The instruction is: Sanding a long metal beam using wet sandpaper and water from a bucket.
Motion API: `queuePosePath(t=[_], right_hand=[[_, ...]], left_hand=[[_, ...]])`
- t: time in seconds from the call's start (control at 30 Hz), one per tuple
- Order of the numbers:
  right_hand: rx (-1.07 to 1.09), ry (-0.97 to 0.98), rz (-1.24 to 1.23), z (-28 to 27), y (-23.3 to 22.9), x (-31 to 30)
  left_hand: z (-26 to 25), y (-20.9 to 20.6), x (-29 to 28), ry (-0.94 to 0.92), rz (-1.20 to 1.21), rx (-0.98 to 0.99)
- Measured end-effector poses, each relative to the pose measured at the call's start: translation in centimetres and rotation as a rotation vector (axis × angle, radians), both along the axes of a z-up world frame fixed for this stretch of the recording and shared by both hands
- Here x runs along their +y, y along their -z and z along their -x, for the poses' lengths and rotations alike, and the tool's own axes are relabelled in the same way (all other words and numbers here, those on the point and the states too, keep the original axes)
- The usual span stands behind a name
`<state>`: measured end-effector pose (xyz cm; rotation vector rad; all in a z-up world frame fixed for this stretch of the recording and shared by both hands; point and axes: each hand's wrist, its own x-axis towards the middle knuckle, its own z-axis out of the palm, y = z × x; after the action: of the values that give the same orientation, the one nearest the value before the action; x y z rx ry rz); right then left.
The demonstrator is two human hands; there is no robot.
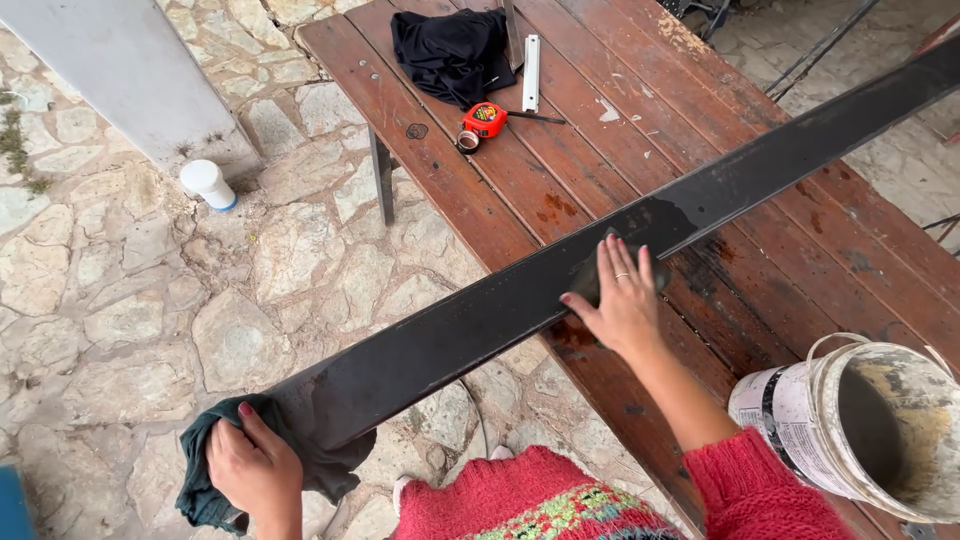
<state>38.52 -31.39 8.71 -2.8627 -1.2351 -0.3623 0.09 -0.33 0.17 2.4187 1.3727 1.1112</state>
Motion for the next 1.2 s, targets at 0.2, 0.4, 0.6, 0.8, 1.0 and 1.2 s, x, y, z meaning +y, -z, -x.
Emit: queuePosePath(t=[0.2,0.4,0.6,0.8,1.0,1.2], right_hand=[[0.113,-0.186,0.073,1.6,0.9,0.7],[0.109,-0.293,0.020,3.4,0.1,1.7],[0.019,-0.049,0.074,2.3,0.7,1.5],[-0.050,0.012,0.057,0.9,-0.1,0.6],[-0.078,-0.106,0.165,0.0,1.6,0.5],[0.085,-0.246,0.128,3.5,0.0,3.7]], left_hand=[[0.2,-0.1,0.3,0.017,-0.005,-0.005],[-0.1,-0.5,0.4,0.016,-0.008,-0.016],[0.1,-0.6,0.0,0.011,-0.015,-0.022],[-0.2,-0.4,-0.1,0.012,-0.004,-0.023],[0.2,-0.9,0.0,0.024,0.016,-0.033],[-0.1,-0.2,0.6,0.012,-0.007,-0.036]])
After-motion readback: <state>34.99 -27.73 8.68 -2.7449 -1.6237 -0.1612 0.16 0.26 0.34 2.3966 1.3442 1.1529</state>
